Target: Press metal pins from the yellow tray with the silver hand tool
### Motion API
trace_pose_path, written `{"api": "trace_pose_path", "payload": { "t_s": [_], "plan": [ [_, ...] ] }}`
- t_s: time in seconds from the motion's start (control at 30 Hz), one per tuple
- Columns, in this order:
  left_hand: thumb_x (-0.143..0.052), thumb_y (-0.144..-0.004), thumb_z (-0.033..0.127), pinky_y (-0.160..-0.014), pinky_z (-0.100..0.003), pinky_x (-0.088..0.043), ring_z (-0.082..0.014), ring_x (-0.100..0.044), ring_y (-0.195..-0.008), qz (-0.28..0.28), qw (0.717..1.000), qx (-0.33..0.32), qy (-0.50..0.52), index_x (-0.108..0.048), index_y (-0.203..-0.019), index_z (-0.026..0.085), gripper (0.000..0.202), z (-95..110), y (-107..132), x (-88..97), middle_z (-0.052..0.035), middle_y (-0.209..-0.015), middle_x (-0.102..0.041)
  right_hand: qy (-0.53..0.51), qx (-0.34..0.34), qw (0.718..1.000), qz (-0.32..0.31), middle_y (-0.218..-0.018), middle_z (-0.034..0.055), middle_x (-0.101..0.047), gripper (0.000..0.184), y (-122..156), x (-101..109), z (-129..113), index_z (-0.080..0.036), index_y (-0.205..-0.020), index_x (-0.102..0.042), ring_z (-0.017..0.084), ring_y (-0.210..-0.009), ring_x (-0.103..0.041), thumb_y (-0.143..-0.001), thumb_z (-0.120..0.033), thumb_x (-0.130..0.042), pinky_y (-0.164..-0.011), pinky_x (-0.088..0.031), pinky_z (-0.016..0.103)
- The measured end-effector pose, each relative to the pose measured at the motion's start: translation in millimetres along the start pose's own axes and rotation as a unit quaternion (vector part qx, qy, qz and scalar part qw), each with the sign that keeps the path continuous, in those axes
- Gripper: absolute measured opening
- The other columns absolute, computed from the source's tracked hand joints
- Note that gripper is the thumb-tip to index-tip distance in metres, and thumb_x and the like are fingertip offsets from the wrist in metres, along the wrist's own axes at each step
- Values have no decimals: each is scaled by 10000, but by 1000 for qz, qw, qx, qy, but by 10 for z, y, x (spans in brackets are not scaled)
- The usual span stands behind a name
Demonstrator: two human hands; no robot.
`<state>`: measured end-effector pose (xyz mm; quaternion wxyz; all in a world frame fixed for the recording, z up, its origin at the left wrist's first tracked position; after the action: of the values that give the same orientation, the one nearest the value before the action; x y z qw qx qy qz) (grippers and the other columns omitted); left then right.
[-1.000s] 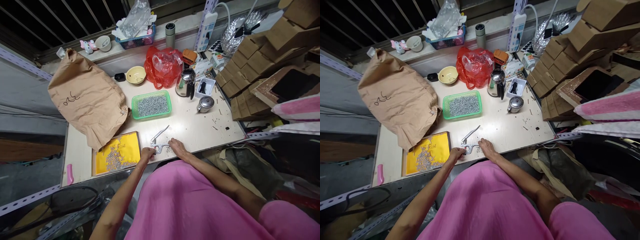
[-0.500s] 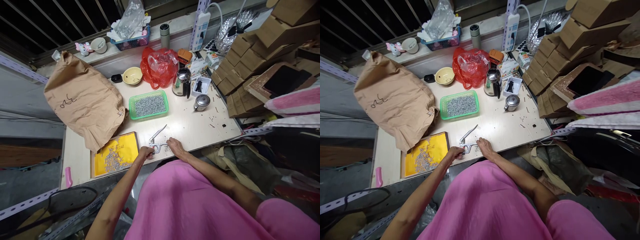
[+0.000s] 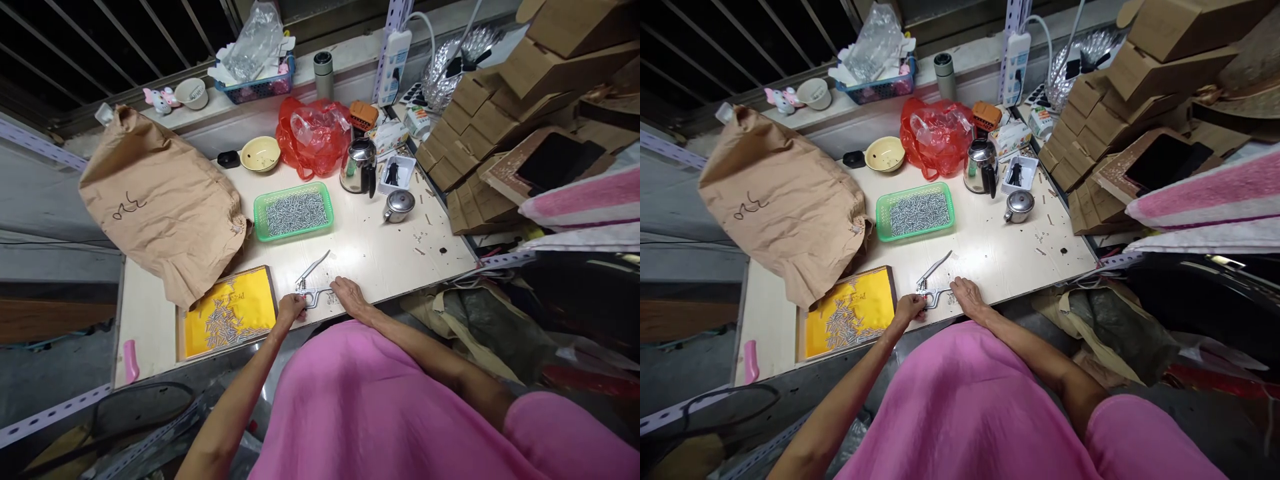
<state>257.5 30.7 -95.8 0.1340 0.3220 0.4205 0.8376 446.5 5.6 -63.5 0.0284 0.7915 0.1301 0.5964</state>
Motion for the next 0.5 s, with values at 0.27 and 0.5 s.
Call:
{"api": "trace_pose_path", "payload": {
  "t_s": [0.27, 0.5],
  "plan": [
    [-644, -717, 178, -526, -225, -484, -125, -592, -455, -10, 998, 5, 67, -574, -669, 161, 87, -39, 62, -70, 37, -468, -557, 11, -7, 1000, -20, -1032, 81, -597, 285, -58, 39, 32, -175, -1022, -608, 190, -892, -535, -881, 5, -437, -712, -397, 282],
    [-600, -719, 177, -546, -189, -468, -110, -613, -538, 87, 985, -143, -33, -588, -665, 149, 61, 234, 157, 114, 12, -569, -612, 14, -7, 999, -49, -1073, 87, -593, 326, -72, 53, 16, -181, -1061, -591, 197, -923, -538, -874, 21, -417, -727, -403, 281]
  ]
}}
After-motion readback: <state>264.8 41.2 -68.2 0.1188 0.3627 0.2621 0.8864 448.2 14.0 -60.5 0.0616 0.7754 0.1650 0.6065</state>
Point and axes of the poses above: each hand's wrist, its own y-axis away from the middle knuckle, its own x-axis out of the back of the hand, z = x × y, the point moved 9 cm from there along -y, towards the middle knuckle
